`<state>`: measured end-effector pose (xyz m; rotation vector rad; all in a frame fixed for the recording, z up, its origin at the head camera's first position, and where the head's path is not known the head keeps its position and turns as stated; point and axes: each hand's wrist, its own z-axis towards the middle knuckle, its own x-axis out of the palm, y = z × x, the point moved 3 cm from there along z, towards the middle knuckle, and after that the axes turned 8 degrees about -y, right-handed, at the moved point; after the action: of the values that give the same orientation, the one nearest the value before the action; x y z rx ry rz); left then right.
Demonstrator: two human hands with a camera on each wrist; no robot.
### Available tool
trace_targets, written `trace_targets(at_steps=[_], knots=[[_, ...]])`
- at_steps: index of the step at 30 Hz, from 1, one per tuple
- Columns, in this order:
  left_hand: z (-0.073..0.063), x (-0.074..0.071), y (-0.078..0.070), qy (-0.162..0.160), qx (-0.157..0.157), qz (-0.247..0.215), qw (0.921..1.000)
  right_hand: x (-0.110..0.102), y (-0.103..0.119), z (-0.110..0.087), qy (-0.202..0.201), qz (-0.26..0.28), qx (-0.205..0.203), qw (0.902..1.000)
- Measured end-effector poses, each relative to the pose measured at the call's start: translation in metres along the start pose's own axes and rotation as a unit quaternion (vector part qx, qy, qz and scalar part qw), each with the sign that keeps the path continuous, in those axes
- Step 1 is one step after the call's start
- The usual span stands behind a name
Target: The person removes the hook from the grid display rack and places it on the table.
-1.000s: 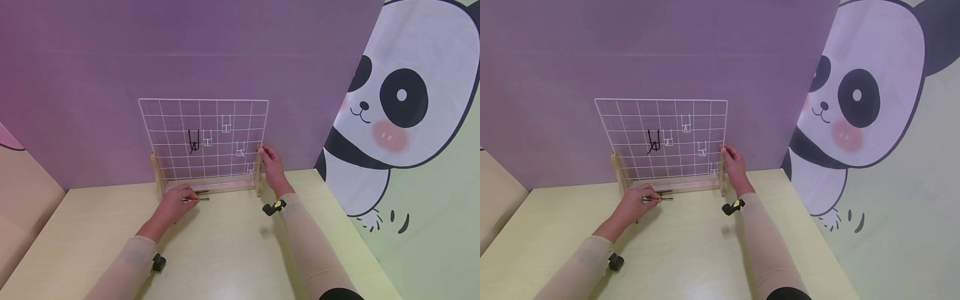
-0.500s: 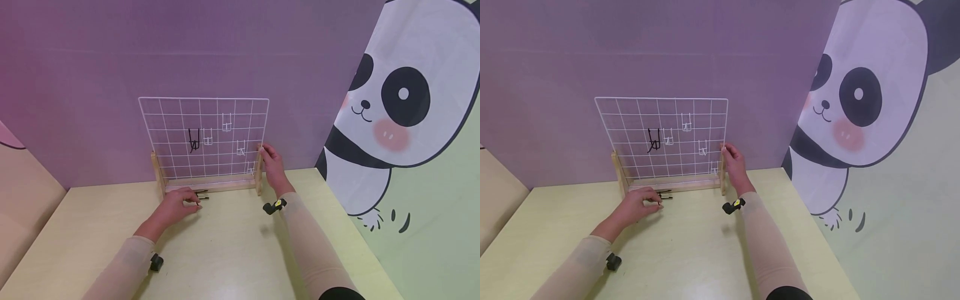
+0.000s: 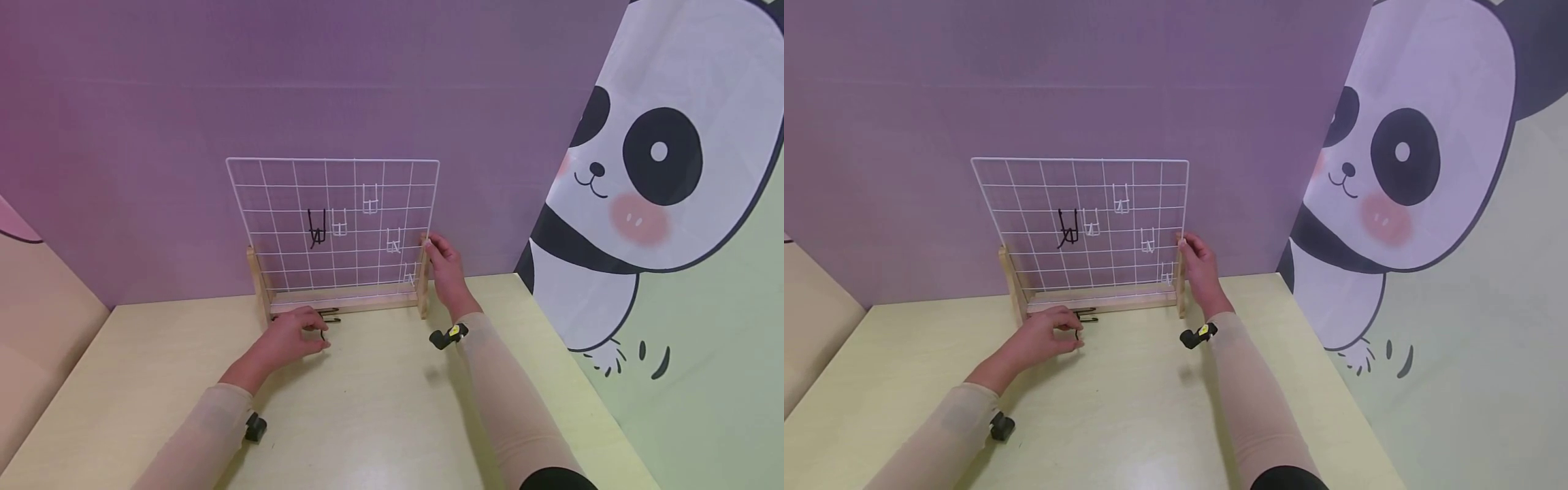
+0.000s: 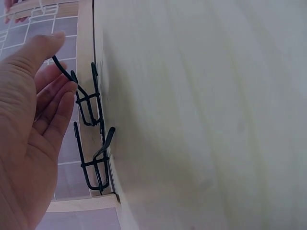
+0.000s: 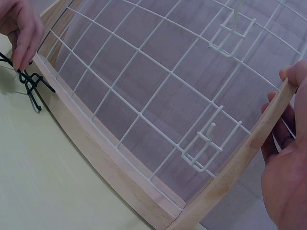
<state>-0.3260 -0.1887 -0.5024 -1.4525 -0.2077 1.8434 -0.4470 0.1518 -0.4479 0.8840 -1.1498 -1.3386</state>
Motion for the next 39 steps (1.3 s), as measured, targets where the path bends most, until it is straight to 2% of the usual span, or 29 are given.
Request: trace_targets(at_steps=[10, 17, 25, 39], knots=[[0.0024, 0.0028, 0.0046, 0.014, 0.010, 0.023, 0.9996, 0.0009, -0.0016, 0.0018, -0.002, 0.011, -0.007, 0.9999], [0.0030, 0.0052, 0.0050, 0.036, -0.013, 0.032, 0.9988, 0.0008, -0.0018, 0.0009, 0.005, 0.003, -0.004, 1.0000], [0.0011, 0.0065, 0.0051, 0.052, -0.001, 0.046, 0.9976, 0.0022, -0.0010, 0.0012, 0.000, 0.015, -0.003, 0.9999], [0.0016, 0.0048, 0.0061, 0.055, -0.005, 0.048, 0.9973, 0.0011, 0.0001, 0.0006, -0.002, 0.008, -0.006, 0.9999]])
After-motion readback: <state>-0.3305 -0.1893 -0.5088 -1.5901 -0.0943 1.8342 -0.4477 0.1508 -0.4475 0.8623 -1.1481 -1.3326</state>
